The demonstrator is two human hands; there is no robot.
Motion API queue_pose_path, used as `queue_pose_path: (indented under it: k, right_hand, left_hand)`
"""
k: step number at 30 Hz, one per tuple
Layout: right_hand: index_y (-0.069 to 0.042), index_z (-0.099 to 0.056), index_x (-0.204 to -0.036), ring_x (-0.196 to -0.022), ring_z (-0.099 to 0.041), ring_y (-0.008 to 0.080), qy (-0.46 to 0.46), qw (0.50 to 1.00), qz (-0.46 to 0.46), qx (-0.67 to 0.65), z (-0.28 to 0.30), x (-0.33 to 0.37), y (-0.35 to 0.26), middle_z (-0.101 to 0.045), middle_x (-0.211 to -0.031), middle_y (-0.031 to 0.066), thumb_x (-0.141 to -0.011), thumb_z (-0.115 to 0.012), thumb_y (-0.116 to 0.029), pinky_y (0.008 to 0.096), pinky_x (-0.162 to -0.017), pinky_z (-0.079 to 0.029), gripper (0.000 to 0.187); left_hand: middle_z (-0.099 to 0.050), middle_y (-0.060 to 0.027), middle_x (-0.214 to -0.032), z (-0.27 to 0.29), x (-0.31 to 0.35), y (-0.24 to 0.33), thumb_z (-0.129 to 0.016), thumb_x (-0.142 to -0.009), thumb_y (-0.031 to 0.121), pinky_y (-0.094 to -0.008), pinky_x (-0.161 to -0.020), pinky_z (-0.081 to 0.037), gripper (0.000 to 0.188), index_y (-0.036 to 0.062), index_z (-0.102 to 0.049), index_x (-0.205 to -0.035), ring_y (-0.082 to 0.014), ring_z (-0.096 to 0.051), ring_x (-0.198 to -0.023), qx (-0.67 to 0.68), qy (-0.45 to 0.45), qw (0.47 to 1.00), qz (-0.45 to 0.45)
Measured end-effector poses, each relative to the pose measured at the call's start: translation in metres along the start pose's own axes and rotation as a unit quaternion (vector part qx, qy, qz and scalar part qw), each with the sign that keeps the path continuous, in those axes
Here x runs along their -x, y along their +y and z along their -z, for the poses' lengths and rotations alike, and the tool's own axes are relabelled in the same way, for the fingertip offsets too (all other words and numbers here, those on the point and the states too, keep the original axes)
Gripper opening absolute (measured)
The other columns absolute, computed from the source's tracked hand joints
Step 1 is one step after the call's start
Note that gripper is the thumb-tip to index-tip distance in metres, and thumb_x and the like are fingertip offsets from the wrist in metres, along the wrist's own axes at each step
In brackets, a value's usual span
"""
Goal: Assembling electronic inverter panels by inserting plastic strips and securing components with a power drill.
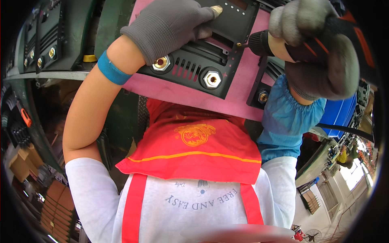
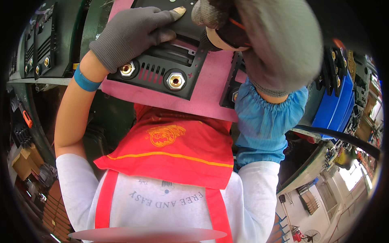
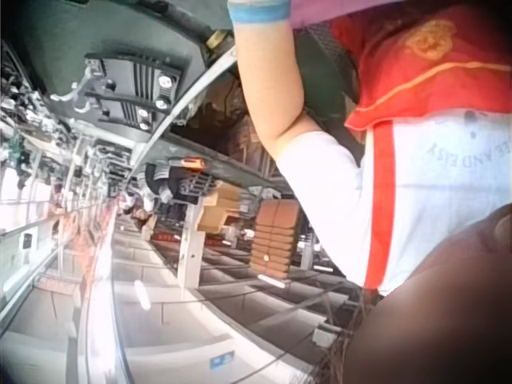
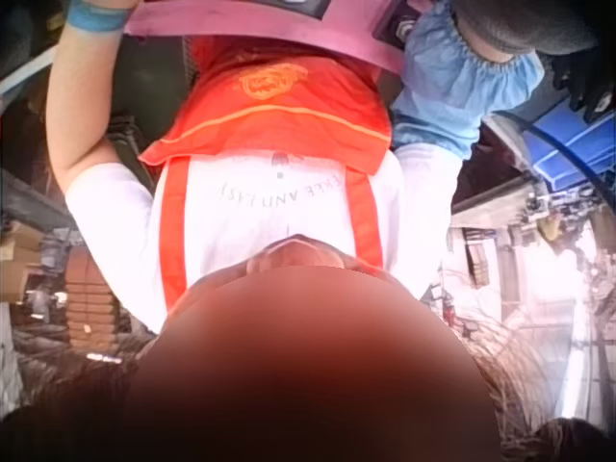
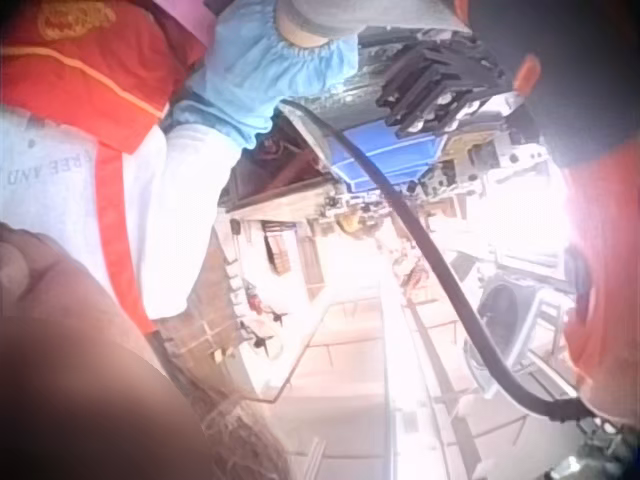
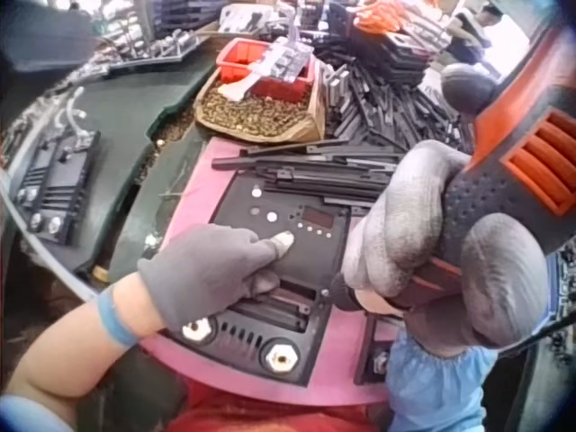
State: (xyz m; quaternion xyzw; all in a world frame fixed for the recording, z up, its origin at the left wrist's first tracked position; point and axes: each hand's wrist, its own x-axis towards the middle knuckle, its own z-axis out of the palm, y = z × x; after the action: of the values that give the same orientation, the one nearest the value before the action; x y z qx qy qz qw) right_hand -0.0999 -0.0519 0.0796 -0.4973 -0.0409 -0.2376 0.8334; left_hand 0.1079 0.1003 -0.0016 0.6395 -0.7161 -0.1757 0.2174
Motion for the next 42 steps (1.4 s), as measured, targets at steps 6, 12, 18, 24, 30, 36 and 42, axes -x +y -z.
queue_pose_path:
  k: [6,12,18,24,30,36,42]
  right_hand:
    - [0.001,-0.058,-0.113,-0.077,-0.050,0.0215,0.033,0.991,0.074,0.109,0.002,0.007,-0.007,-0.053,-0.087,0.0098,-0.090,-0.057,-0.045,0.0370,-0.073,-0.040,0.052]
    - [0.001,-0.058,-0.112,-0.077,-0.050,0.0211,0.045,0.989,0.077,0.118,0.004,0.014,0.012,-0.053,-0.087,0.0095,-0.090,-0.056,-0.045,0.0370,-0.073,-0.040,0.052]
    - [0.002,-0.059,-0.111,-0.077,-0.049,0.0208,0.051,0.987,0.080,0.131,0.006,0.016,0.013,-0.053,-0.086,0.0092,-0.091,-0.054,-0.046,0.0369,-0.073,-0.040,0.052]
    - [0.002,-0.059,-0.110,-0.077,-0.049,0.0204,0.050,0.985,0.083,0.144,0.006,0.019,0.011,-0.052,-0.086,0.0089,-0.091,-0.053,-0.046,0.0369,-0.074,-0.040,0.052]
    - [0.002,-0.059,-0.109,-0.077,-0.049,0.0201,0.053,0.983,0.085,0.151,0.009,0.019,0.008,-0.052,-0.085,0.0086,-0.092,-0.052,-0.047,0.0368,-0.074,-0.039,0.052]
    - [0.002,-0.060,-0.108,-0.076,-0.048,0.0197,0.049,0.982,0.090,0.157,0.015,0.019,0.004,-0.052,-0.085,0.0082,-0.092,-0.051,-0.047,0.0368,-0.074,-0.039,0.052]
    - [0.002,-0.060,-0.107,-0.076,-0.048,0.0194,0.029,0.982,0.089,0.166,0.014,0.013,-0.010,-0.052,-0.084,0.0079,-0.093,-0.049,-0.048,0.0368,-0.074,-0.039,0.053]
  left_hand:
    - [-0.067,-0.0111,-0.096,0.000,-0.003,0.002,-0.071,-0.089,0.026,-0.0360,-0.075,-0.053,0.048,0.0135,-0.061,-0.134,-0.0298,-0.066,-0.085,-0.012,0.016,1.000,-0.019]
    - [-0.067,-0.0107,-0.094,0.003,-0.002,0.004,-0.071,-0.089,0.025,-0.0357,-0.073,-0.052,0.045,0.0135,-0.063,-0.132,-0.0294,-0.066,-0.082,-0.024,0.007,1.000,-0.012]
    - [-0.064,-0.0066,-0.086,0.002,0.001,0.009,-0.068,-0.090,0.028,-0.0345,-0.064,-0.051,0.041,0.0157,-0.064,-0.129,-0.0255,-0.065,-0.075,-0.108,0.020,0.993,-0.039]
    - [-0.060,-0.0026,-0.080,-0.001,0.001,0.014,-0.066,-0.091,0.031,-0.0344,-0.057,-0.050,0.035,0.0152,-0.065,-0.122,-0.0225,-0.063,-0.070,-0.264,0.039,0.959,-0.095]
    - [-0.058,-0.0023,-0.077,0.023,0.016,0.044,-0.069,-0.086,0.030,-0.0347,-0.054,-0.047,0.036,0.0147,-0.067,-0.119,-0.0219,-0.061,-0.066,-0.167,0.022,0.984,-0.060]
    - [-0.049,-0.0020,-0.068,0.022,0.085,0.065,-0.077,-0.077,0.024,-0.0334,-0.050,-0.040,0.036,0.0085,-0.069,-0.109,-0.0184,-0.053,-0.058,-0.193,-0.019,0.978,-0.080]
    - [-0.043,0.0014,-0.065,0.022,0.089,0.057,-0.070,-0.072,0.012,-0.0274,-0.046,-0.034,0.021,0.0094,-0.069,-0.093,-0.0134,-0.047,-0.055,-0.197,0.105,0.966,-0.130]
